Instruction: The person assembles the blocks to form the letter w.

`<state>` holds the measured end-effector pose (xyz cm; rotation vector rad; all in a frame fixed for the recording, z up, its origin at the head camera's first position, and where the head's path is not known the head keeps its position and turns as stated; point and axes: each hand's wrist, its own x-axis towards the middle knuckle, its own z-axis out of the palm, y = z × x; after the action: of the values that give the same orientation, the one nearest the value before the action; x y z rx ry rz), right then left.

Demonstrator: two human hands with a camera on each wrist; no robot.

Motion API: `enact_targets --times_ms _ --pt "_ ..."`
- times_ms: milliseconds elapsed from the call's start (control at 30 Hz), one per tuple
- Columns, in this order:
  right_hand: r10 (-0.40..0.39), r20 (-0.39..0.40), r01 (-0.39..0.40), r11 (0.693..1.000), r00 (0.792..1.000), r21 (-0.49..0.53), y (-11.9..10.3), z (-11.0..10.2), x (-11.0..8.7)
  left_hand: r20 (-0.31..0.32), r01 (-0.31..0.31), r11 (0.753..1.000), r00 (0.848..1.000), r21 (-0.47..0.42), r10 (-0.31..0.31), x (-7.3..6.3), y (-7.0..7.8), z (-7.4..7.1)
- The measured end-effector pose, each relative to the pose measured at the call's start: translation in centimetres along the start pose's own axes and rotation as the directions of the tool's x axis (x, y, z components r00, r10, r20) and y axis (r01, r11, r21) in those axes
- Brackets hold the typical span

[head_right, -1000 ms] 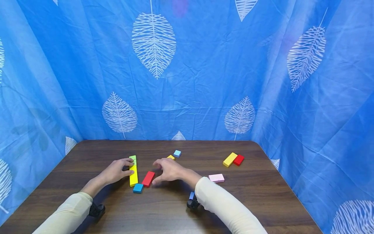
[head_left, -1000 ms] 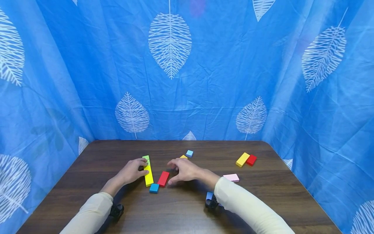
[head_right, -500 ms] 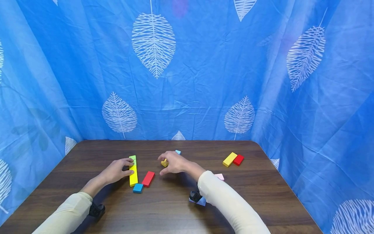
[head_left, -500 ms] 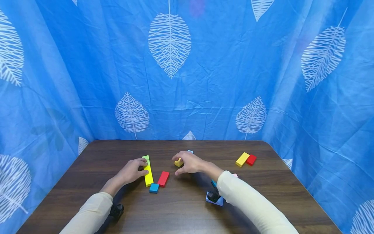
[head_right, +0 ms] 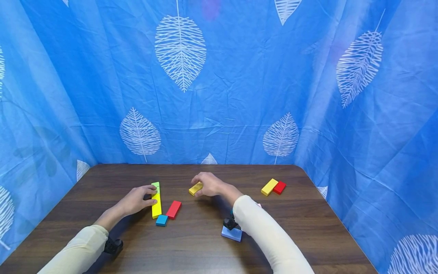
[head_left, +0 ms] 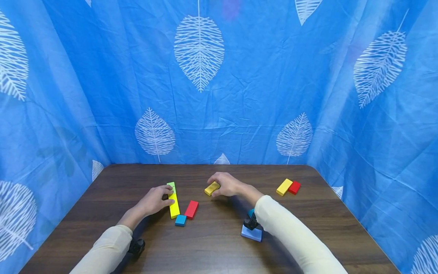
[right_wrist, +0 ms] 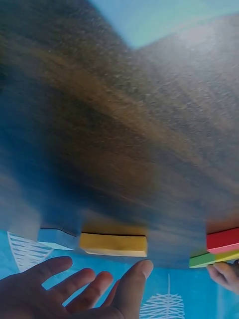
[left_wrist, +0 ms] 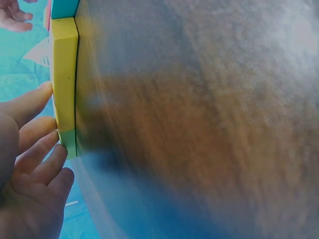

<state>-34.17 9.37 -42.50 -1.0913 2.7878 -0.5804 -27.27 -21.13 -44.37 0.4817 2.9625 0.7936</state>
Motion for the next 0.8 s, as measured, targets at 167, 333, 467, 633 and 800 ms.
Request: enact_targets --times_ms 167,333,467,633,800 --pt "0.003 0.014 -0.003 1.000 1.000 -0.005 0.5 -0.1 0.2 0.003 0.005 1.000 1.000 -0.003 -0.005 0.0 0.0 0.0" --pt "0.012 0.035 -0.012 1.000 0.999 0.000 0.9 0.1 0.5 0.004 0.002 1.000 1.000 -0.003 -0.002 0.2 0.1 -0.1" --pt "0.000 0.046 0.001 1.000 0.999 -0.013 1.1 0.4 0.9 0.008 0.006 1.000 1.000 -0.006 -0.006 0.2 0.2 -0.2" --pt "-0.005 0.074 0.008 0.999 0.997 -0.037 1.1 0.7 1.2 0.011 0.010 1.000 1.000 -0.004 -0.010 0.1 0.2 -0.3" --pt "0.007 0.094 -0.001 0.998 0.996 -0.071 1.2 1.0 1.5 0.010 0.007 1.000 1.000 0.002 -0.007 0.1 0.2 -0.4"
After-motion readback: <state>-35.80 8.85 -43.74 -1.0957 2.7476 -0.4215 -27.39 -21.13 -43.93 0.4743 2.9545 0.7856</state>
